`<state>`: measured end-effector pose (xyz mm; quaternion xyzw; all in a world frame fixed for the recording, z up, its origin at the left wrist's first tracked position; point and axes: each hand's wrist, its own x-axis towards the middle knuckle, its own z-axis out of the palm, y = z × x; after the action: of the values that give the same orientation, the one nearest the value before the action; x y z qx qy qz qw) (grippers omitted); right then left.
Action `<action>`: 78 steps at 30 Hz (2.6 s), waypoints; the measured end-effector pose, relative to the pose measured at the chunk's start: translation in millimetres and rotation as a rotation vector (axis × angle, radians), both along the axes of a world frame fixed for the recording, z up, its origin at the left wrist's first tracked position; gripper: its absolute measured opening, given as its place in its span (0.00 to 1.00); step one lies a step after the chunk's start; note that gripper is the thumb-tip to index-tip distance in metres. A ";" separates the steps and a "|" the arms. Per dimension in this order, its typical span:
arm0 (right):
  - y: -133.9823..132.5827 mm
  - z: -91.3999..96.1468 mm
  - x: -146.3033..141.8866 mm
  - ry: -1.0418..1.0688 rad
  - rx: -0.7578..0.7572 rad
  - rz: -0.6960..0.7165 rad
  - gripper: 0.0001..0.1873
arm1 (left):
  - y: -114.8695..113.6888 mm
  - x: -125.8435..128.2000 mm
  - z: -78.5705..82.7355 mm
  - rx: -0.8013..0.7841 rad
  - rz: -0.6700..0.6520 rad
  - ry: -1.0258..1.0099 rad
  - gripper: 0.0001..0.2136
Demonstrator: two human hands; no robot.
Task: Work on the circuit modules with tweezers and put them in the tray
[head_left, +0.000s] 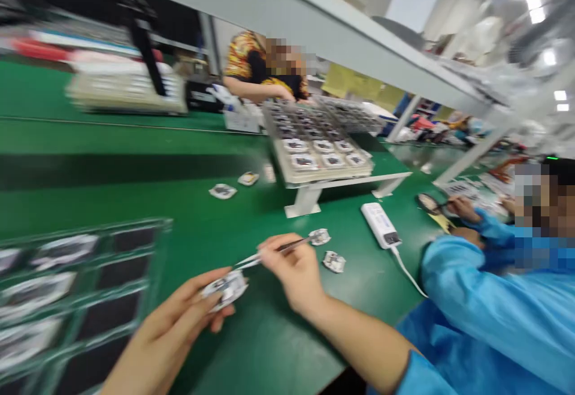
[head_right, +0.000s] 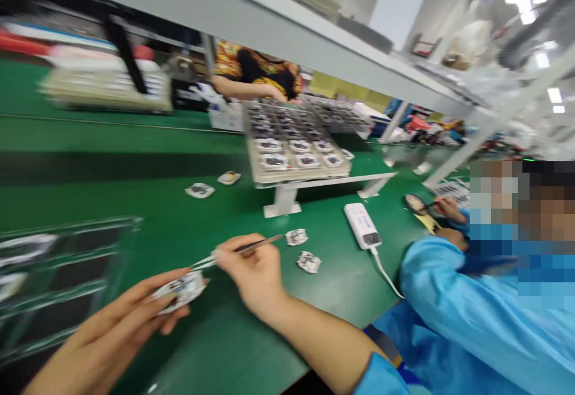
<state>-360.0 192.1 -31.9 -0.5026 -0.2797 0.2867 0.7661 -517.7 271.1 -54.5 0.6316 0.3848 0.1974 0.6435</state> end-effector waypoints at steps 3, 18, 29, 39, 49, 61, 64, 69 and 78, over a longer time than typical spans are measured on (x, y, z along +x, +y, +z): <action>3.9 -4.2 4.3 0.132 -0.067 0.060 0.17 | -2.2 -0.3 17.4 -0.160 0.073 -0.078 0.22; -0.5 -12.2 -7.3 -0.074 -0.154 0.249 0.13 | -1.7 -6.6 20.8 -0.159 0.025 -0.157 0.17; -2.7 -14.7 -12.6 -0.225 0.048 0.179 0.03 | -4.2 -2.0 30.9 -0.435 0.052 -0.236 0.23; -3.2 -9.5 -9.1 -0.116 -0.036 0.165 0.07 | -4.8 -1.8 24.0 -0.189 0.058 -0.179 0.21; -1.9 -8.3 -10.0 -0.036 -0.148 0.198 0.15 | -8.3 -2.3 27.4 -0.045 0.018 -0.159 0.14; -0.8 -9.3 -6.6 -0.084 -0.168 0.148 0.14 | -10.1 -2.6 27.5 -0.056 0.002 -0.169 0.14; -0.8 -8.6 -6.5 -0.089 -0.154 0.151 0.14 | -9.8 -2.8 27.8 -0.047 -0.005 -0.176 0.13; -1.7 -6.2 -7.2 -0.116 -0.168 0.137 0.14 | -8.6 -3.3 29.0 -0.075 0.004 -0.188 0.14; -5.2 -8.8 -13.1 -0.203 -0.159 0.121 0.08 | -11.6 1.4 26.5 -0.137 0.107 -0.167 0.17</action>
<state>-373.1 186.9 -40.7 -0.5702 -0.3623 0.3014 0.6729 -516.3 259.5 -28.0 0.5460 0.3756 0.2569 0.7034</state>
